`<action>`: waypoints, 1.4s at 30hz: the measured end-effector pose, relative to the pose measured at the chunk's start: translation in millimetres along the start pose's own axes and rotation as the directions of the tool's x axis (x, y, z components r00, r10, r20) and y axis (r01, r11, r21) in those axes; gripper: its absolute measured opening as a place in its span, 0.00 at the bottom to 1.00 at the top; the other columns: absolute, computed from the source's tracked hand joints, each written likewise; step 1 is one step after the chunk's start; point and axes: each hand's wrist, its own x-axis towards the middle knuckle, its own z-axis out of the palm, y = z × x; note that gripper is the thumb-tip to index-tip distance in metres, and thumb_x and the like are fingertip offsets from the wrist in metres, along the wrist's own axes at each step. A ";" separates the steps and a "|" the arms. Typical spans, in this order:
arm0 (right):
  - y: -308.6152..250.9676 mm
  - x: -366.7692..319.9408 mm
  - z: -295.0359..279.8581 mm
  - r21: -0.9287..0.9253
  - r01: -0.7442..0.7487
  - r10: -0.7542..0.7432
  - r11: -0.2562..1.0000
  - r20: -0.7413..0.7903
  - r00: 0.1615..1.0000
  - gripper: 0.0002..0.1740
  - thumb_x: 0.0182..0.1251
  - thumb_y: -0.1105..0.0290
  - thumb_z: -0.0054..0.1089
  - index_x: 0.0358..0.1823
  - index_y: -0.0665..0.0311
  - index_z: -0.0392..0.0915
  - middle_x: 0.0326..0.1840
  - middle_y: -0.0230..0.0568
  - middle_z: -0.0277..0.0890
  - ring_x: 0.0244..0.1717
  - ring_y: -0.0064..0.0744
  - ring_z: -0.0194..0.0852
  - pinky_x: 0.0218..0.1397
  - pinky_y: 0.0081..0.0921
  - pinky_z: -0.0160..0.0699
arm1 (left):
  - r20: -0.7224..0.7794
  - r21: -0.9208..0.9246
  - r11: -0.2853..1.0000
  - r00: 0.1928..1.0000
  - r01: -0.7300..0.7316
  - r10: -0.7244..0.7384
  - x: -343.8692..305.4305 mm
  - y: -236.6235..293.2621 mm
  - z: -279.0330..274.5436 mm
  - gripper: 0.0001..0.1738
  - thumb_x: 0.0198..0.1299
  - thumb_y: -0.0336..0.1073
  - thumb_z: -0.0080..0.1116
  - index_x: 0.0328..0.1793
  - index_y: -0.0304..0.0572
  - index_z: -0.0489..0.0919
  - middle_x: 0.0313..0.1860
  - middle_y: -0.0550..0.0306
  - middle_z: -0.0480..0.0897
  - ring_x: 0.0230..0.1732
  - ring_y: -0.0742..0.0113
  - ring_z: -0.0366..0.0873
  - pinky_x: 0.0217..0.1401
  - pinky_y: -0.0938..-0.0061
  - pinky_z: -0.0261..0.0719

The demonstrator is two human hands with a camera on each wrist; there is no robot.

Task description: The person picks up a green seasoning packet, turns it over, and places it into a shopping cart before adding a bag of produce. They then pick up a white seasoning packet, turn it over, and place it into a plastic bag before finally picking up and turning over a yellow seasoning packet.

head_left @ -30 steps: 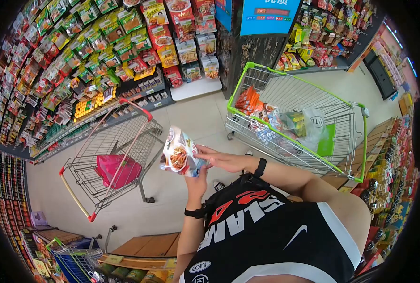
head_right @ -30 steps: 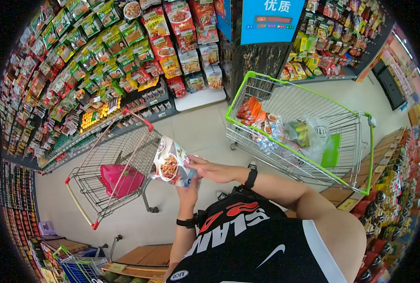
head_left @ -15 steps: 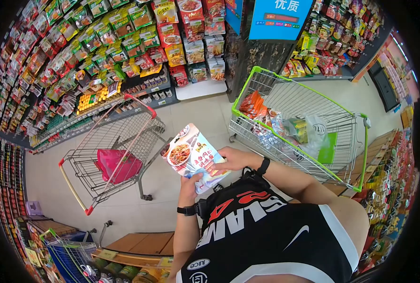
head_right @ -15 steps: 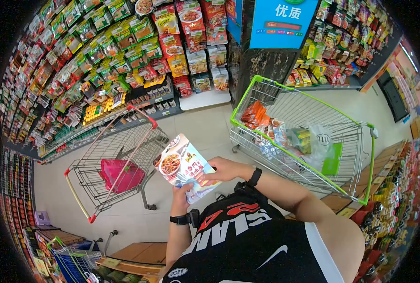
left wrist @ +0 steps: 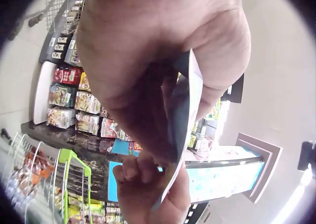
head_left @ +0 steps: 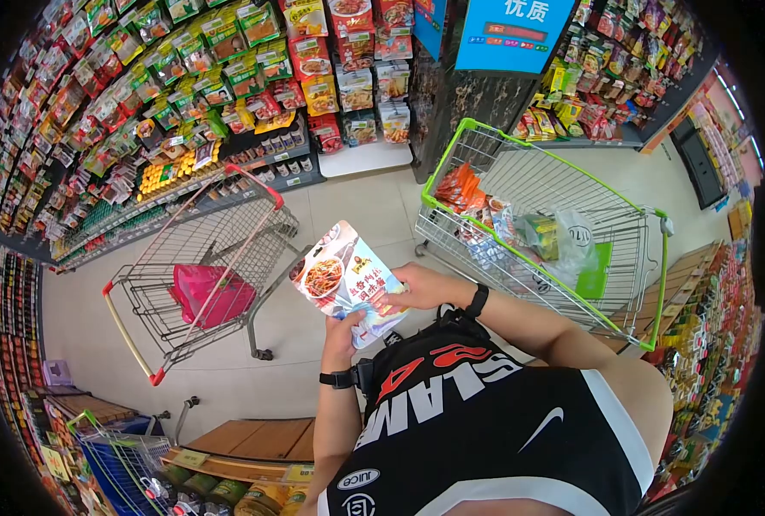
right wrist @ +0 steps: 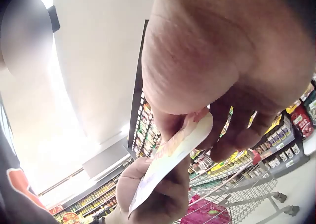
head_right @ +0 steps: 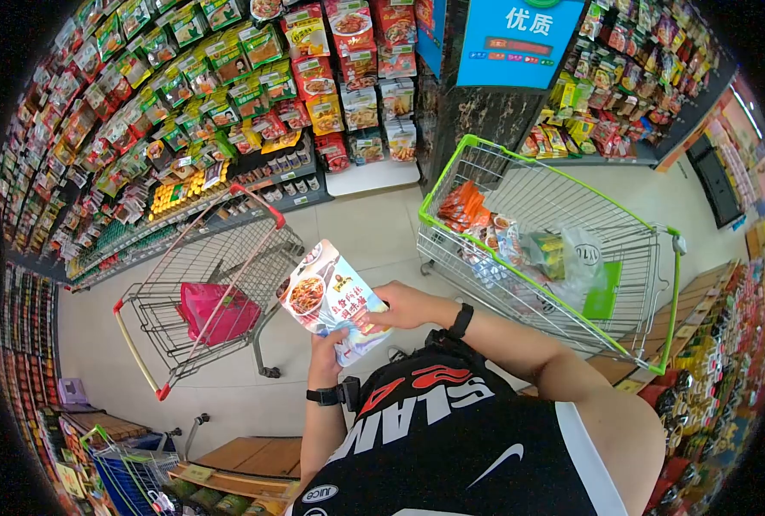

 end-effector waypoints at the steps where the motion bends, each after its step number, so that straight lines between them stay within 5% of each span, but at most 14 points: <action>1: -0.4 0.1 -0.1 -0.016 0.000 0.000 1.000 0.019 1.000 0.18 0.72 0.66 0.61 0.55 0.73 0.76 0.50 0.47 0.85 0.45 0.30 0.86 0.47 0.30 0.89 | 0.000 0.001 1.000 1.000 0.006 -0.006 -0.9 -0.1 -0.3 0.35 0.51 0.17 0.59 0.69 0.32 0.67 0.60 0.47 0.80 0.57 0.56 0.81 0.61 0.62 0.81; 19: 1.2 -1.1 -4.6 0.016 -0.025 0.025 1.000 0.007 1.000 0.18 0.72 0.65 0.61 0.54 0.73 0.78 0.46 0.45 0.86 0.43 0.29 0.86 0.46 0.28 0.87 | 0.005 0.015 1.000 1.000 -0.006 0.006 2.7 -3.1 2.0 0.33 0.55 0.17 0.57 0.70 0.33 0.67 0.61 0.49 0.79 0.59 0.58 0.80 0.63 0.63 0.79; 25: 9.3 -3.9 -13.1 -0.106 0.105 -0.111 0.989 -0.054 0.992 0.15 0.72 0.67 0.60 0.52 0.71 0.79 0.43 0.46 0.87 0.40 0.30 0.88 0.43 0.28 0.87 | -0.018 0.127 0.992 1.000 -0.014 0.017 7.5 -2.2 9.5 0.35 0.53 0.17 0.58 0.70 0.34 0.67 0.59 0.52 0.80 0.57 0.60 0.80 0.62 0.66 0.80; 33: 28.9 -8.4 -24.6 0.103 0.041 -0.028 0.994 -0.126 0.992 0.15 0.71 0.66 0.62 0.50 0.72 0.80 0.41 0.46 0.87 0.37 0.26 0.87 0.39 0.25 0.85 | 0.016 0.173 0.985 1.000 -0.001 -0.001 23.7 2.1 28.6 0.33 0.54 0.17 0.59 0.69 0.35 0.69 0.59 0.53 0.80 0.57 0.62 0.80 0.61 0.67 0.79; 36: 27.6 -9.8 -38.6 0.132 0.032 -0.015 0.991 -0.125 0.992 0.17 0.71 0.64 0.62 0.51 0.71 0.78 0.46 0.49 0.84 0.47 0.31 0.85 0.47 0.30 0.83 | -0.006 0.178 0.984 1.000 0.014 -0.014 30.9 0.6 35.4 0.34 0.54 0.16 0.59 0.70 0.35 0.67 0.60 0.52 0.80 0.58 0.62 0.80 0.63 0.66 0.79; 39: 51.1 -6.3 -68.4 -0.266 0.222 -0.301 0.938 -0.311 0.902 0.20 0.69 0.61 0.63 0.52 0.70 0.75 0.53 0.51 0.77 0.58 0.40 0.77 0.59 0.36 0.74 | -0.008 0.156 0.987 0.999 0.040 -0.039 41.0 -0.9 46.1 0.35 0.54 0.16 0.59 0.71 0.35 0.66 0.61 0.52 0.79 0.59 0.61 0.80 0.62 0.66 0.80; 42: 82.2 -6.9 -102.7 -0.621 -0.077 -0.372 0.780 -0.559 0.741 0.25 0.67 0.56 0.61 0.55 0.69 0.71 0.57 0.51 0.72 0.63 0.48 0.69 0.66 0.40 0.64 | 0.009 0.169 0.983 0.997 0.072 -0.075 53.1 -6.0 53.8 0.36 0.54 0.15 0.59 0.72 0.35 0.65 0.61 0.51 0.79 0.59 0.61 0.80 0.62 0.65 0.80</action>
